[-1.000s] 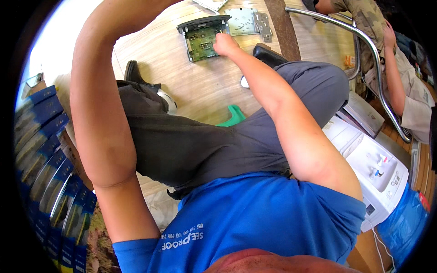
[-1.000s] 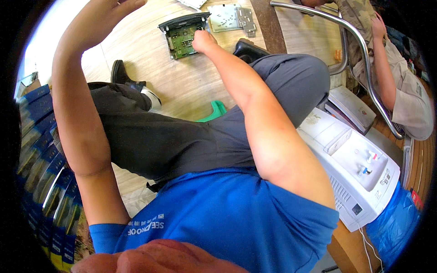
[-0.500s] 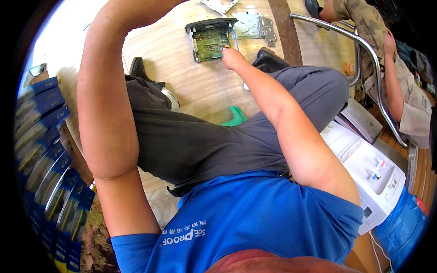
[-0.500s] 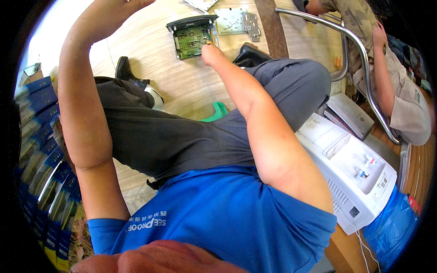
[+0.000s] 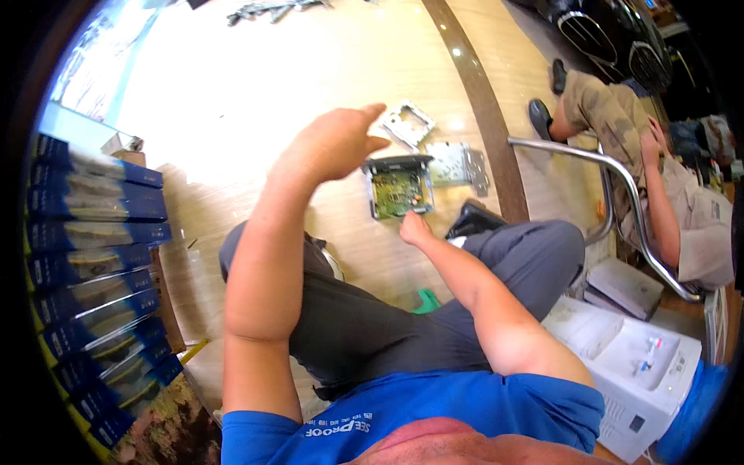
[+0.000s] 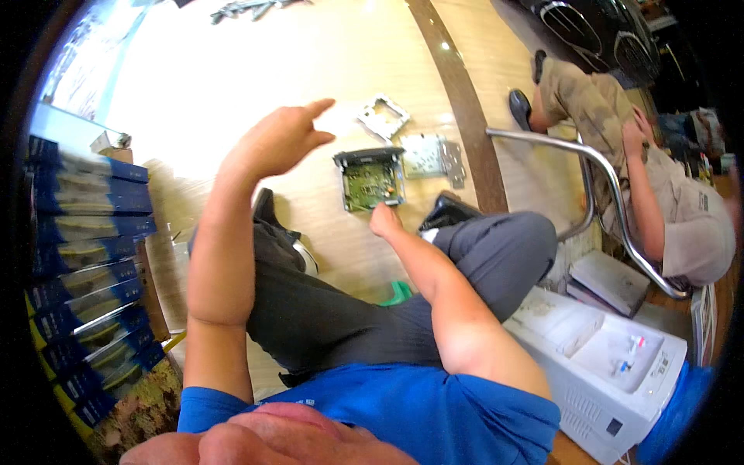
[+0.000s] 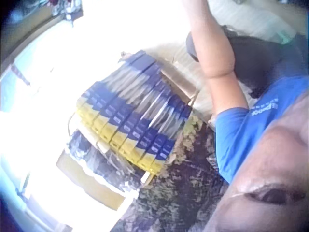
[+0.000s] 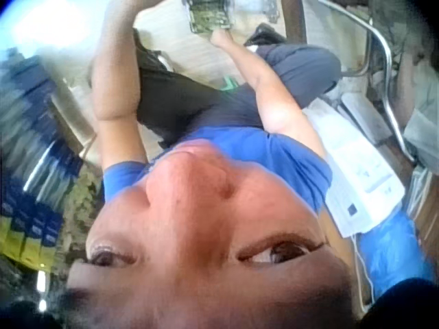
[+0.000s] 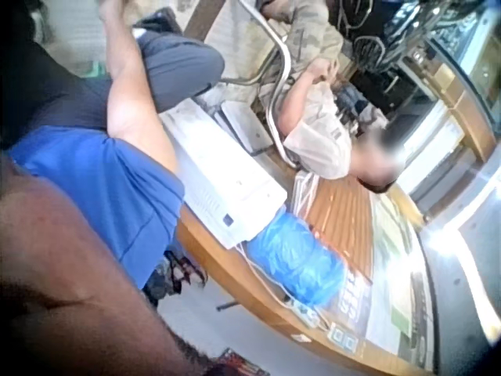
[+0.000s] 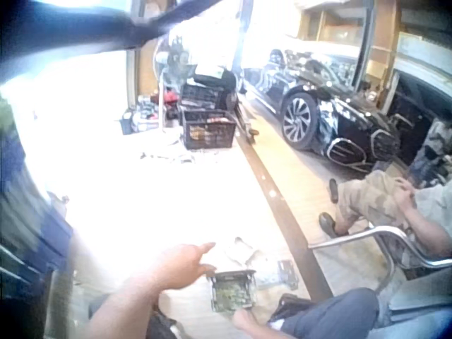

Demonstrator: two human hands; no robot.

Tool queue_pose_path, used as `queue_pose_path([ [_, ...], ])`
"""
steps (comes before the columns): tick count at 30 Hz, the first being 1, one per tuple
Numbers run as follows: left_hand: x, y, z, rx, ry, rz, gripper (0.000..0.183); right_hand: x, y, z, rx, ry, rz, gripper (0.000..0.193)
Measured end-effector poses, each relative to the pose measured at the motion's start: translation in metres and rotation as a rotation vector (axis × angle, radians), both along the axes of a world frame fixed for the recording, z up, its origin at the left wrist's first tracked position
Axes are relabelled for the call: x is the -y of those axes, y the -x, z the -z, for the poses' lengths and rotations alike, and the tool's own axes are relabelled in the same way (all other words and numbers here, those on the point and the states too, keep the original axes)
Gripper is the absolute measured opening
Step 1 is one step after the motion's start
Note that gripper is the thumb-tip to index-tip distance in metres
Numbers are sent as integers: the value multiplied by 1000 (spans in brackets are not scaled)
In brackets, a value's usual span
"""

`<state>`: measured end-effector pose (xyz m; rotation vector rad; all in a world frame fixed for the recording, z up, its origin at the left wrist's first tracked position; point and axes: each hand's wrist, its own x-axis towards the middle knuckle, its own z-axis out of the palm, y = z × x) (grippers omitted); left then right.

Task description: The person works on a circuit board by hand and using a screwdriver, removing and replacing small metal components and wires.

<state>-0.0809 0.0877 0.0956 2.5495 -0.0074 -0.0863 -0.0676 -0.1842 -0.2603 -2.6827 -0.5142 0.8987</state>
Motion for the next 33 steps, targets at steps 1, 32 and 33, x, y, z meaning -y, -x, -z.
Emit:
queue_pose_path([
  [1,1,0,0,-50,13,-4,54,1,2,4,18,-35,9,23],
  [32,13,-17,-1,-321,-76,42,59,-9,-33,44,335,168,-501,20],
  [33,14,-17,-1,-332,-86,42,60,-9,-34,44,331,149,-506,20],
])
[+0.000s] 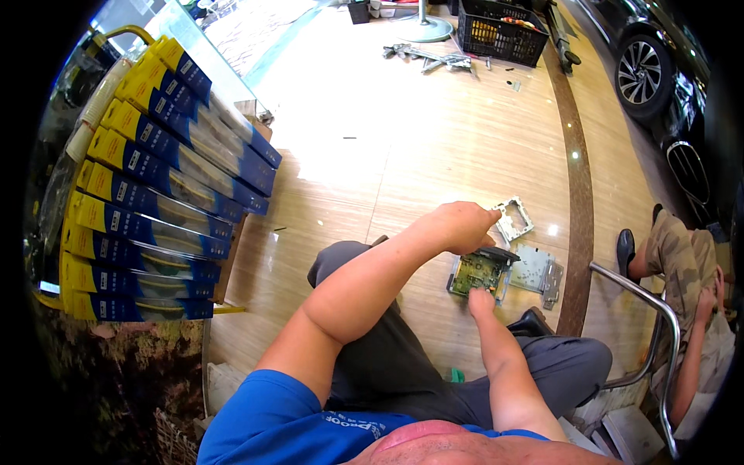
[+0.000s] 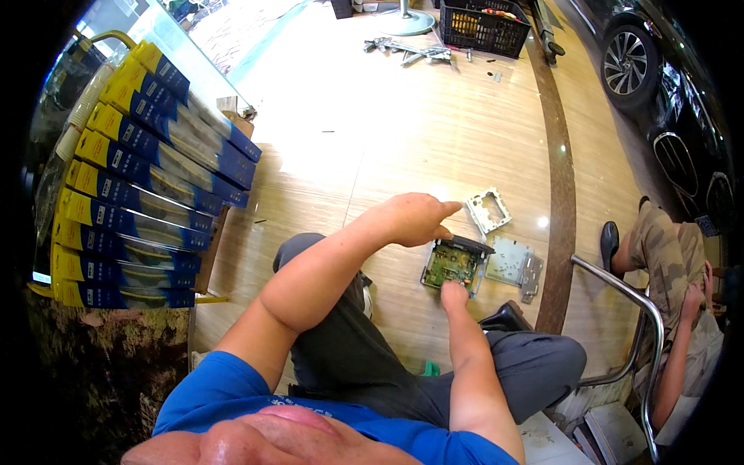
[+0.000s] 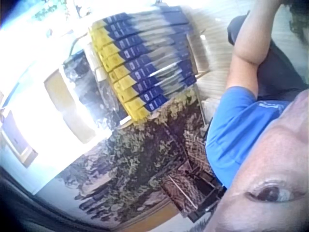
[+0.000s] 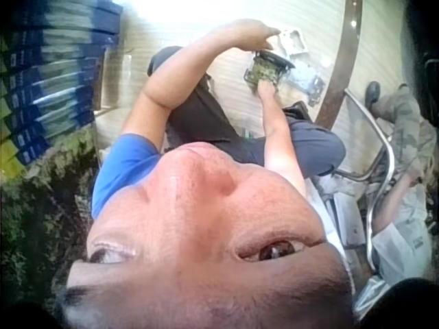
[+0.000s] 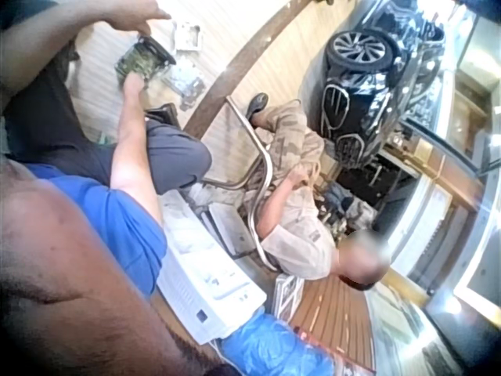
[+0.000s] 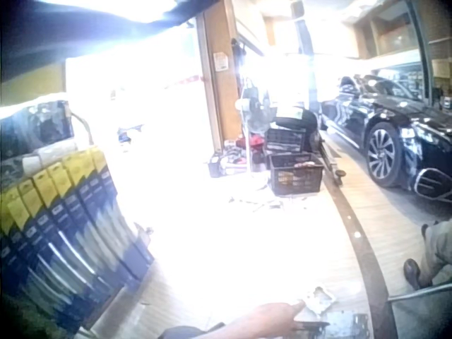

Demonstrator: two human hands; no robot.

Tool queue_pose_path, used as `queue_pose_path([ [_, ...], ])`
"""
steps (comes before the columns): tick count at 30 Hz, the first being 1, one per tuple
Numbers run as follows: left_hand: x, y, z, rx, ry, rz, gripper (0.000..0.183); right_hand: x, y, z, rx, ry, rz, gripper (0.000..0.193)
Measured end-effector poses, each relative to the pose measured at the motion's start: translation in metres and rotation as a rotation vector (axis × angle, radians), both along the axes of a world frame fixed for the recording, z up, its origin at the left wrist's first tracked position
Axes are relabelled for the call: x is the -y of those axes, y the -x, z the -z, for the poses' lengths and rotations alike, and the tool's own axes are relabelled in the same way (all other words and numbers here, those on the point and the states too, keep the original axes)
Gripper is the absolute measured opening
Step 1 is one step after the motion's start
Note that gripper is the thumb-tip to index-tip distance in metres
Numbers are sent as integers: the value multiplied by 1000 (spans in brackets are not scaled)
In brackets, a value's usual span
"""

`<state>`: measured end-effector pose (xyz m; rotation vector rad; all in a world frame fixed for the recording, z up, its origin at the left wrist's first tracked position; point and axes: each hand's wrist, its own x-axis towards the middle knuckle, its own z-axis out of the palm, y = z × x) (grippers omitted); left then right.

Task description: The person works on a circuit board by hand and using a screwdriver, removing and replacing small metal components and wires.

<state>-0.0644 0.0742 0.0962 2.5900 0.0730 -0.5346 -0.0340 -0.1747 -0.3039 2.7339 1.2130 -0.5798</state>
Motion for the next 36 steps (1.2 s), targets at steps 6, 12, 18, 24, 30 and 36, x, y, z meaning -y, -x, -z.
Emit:
queue_pose_path([
  [6,1,0,4,-11,11,-24,59,-2,0,0,-8,-16,-8,20],
  [12,2,-2,7,89,23,-17,56,1,1,12,-21,11,50,21],
  [18,10,-5,-3,36,-17,-15,56,1,2,7,10,-47,78,19],
  [24,8,-5,6,94,8,7,55,-3,0,-1,-66,30,101,21],
  [30,8,-6,17,147,6,30,56,-3,0,-2,-93,19,140,22],
  [36,10,-8,11,76,-1,21,55,-5,-4,-5,-108,38,123,23],
])
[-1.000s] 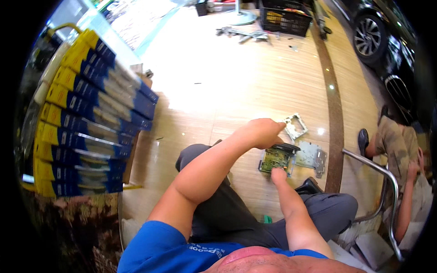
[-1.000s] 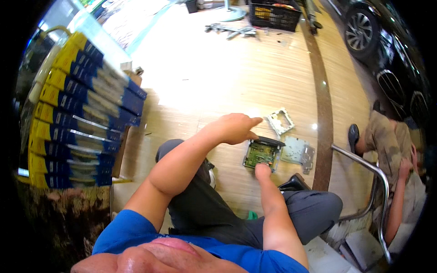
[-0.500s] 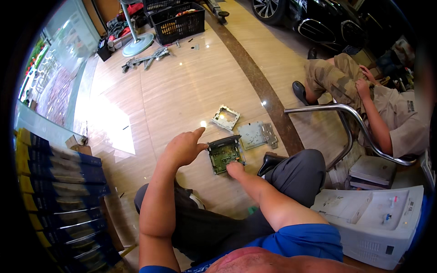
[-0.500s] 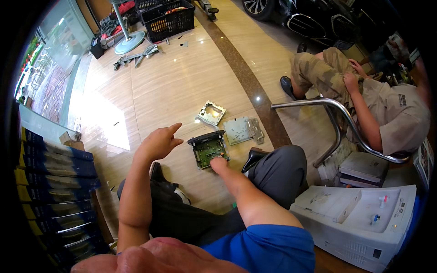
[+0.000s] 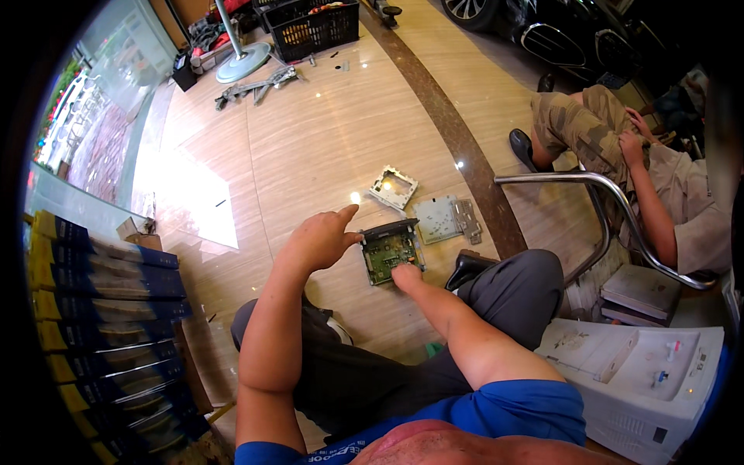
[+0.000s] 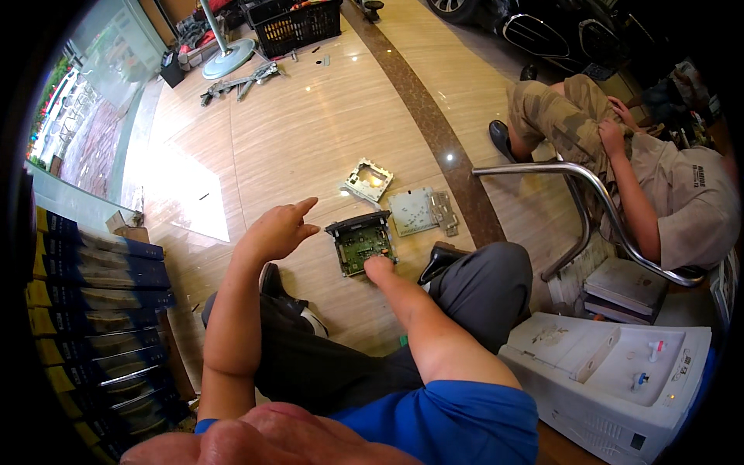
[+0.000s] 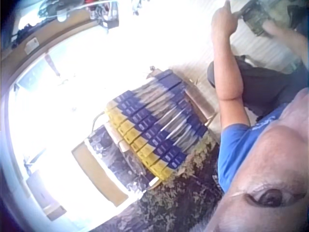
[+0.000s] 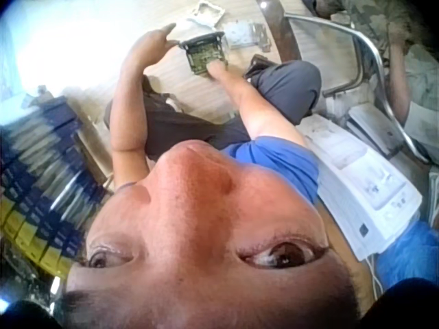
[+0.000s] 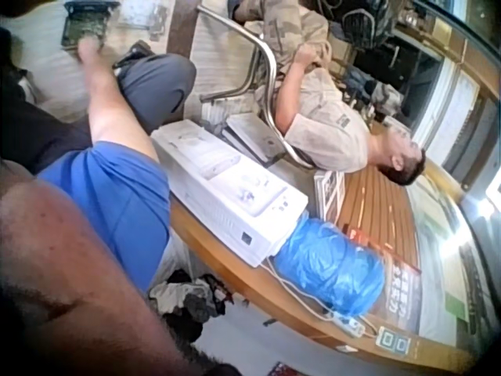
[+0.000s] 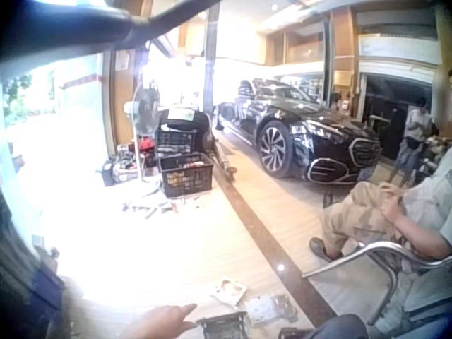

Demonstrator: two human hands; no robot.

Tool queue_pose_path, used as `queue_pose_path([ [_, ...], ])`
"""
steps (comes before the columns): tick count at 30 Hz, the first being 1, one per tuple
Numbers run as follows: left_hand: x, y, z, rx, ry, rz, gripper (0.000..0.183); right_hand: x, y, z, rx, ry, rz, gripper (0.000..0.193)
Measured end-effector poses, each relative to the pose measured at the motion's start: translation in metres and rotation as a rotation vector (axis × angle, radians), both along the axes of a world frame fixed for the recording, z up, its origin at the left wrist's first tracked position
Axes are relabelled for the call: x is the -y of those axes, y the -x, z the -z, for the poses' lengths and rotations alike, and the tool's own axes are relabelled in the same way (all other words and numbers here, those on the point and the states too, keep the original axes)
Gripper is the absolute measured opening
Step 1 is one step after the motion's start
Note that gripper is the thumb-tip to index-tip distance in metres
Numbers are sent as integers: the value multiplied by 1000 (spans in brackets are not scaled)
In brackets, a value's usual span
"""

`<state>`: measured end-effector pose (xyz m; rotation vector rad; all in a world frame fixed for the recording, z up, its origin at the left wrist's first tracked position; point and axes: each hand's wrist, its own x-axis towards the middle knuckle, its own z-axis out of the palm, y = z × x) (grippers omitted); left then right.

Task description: The person works on a circuit board by hand and using a screwdriver, removing and replacing small metal components and wires.

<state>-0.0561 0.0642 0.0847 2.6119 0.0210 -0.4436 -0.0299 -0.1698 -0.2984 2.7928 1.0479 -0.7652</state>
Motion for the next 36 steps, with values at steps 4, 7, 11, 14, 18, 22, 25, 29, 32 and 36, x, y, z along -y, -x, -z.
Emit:
queue_pose_path([
  [4,3,0,-6,-11,2,-6,54,-2,-4,-6,-41,17,-37,23],
  [7,3,0,-8,-40,1,-12,54,-2,-3,-7,-35,25,-49,23],
  [11,2,1,-6,-32,3,-22,54,-2,0,-6,-43,51,-34,22],
  [14,2,1,-6,-45,8,-24,54,-1,-1,-6,-21,30,-37,21],
  [18,2,1,-4,5,8,-9,55,1,1,-5,-7,12,-35,21],
  [22,-5,-4,12,38,-25,5,57,4,-7,13,5,-18,-41,20],
  [25,-10,-7,26,14,-82,44,57,10,-22,35,-85,-12,-121,18],
  [29,-6,-1,23,237,2,54,53,16,-35,48,-208,-268,228,17],
  [32,2,1,-4,-132,-36,-107,49,15,-30,31,-148,-425,333,21],
  [36,9,2,-21,-33,-2,-65,49,12,-22,3,-173,-203,225,21],
])
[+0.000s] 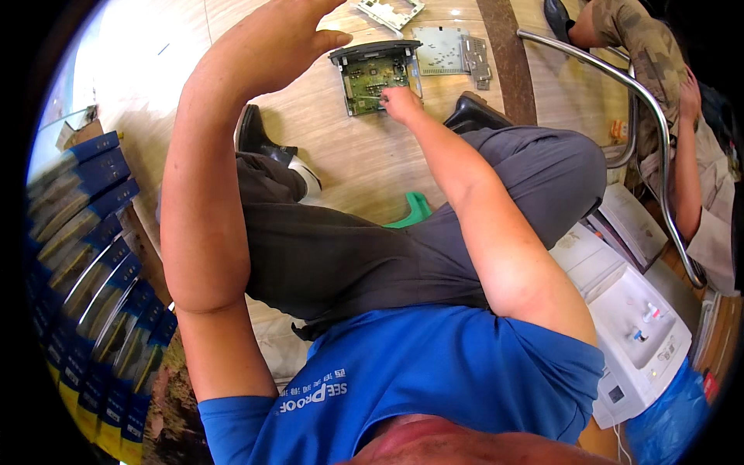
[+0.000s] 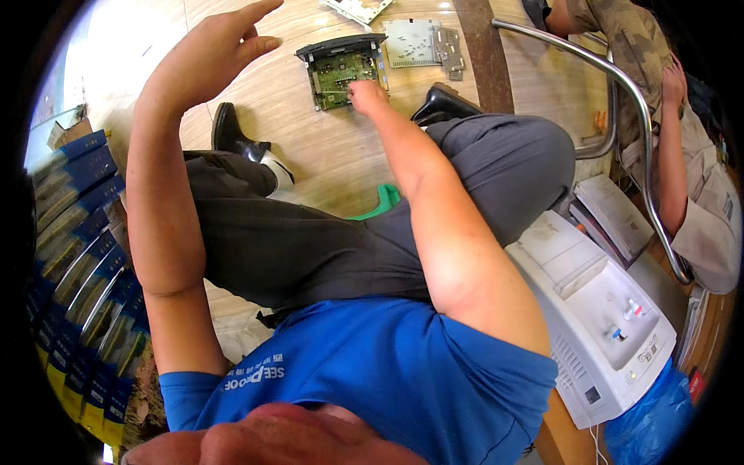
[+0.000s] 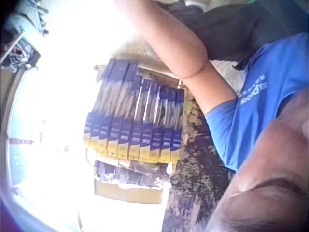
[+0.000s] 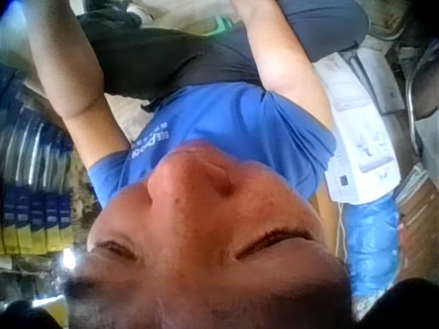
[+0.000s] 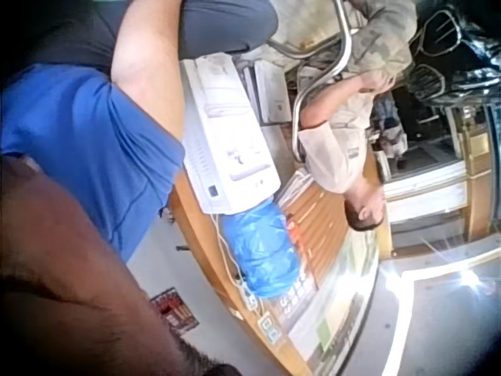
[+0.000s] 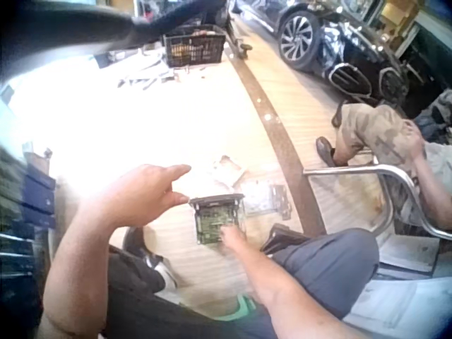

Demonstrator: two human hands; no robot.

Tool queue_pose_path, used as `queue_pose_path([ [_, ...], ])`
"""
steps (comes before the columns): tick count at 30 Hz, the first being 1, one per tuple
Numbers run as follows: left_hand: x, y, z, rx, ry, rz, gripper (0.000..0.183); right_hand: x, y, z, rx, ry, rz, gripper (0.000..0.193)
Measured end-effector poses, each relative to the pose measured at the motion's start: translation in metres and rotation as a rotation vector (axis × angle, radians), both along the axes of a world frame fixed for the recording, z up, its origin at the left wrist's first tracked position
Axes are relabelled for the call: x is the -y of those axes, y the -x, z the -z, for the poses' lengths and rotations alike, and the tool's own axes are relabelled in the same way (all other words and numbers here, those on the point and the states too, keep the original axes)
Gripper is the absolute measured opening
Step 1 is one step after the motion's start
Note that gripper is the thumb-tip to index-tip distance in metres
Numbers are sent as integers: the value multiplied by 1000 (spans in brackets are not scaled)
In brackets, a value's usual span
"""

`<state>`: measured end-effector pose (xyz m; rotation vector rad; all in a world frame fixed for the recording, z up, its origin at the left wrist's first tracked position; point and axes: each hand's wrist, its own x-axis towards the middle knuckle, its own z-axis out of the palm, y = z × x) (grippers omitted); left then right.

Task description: The person works on a circuit board by hand and using a screwdriver, removing and replacing small metal components and wires.

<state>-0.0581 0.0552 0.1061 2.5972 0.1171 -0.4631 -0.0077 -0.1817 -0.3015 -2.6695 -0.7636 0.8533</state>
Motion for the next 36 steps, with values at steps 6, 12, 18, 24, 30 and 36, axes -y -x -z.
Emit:
queue_pose_path([
  [6,-4,0,4,-4,2,12,48,-7,6,0,27,83,-139,17],
  [12,0,4,-1,10,-36,28,48,-15,-1,-9,-29,149,-163,16],
  [18,0,-7,0,-94,-65,8,47,-25,-2,-17,-15,229,-231,20],
  [24,5,-8,-6,-129,-82,23,47,-32,-4,-11,-71,296,-145,23],
  [30,6,-6,-9,-112,-54,23,47,-33,-2,4,-56,300,-86,24],
  [36,7,0,-9,-38,-70,44,47,-33,3,3,-23,267,-87,22],
])
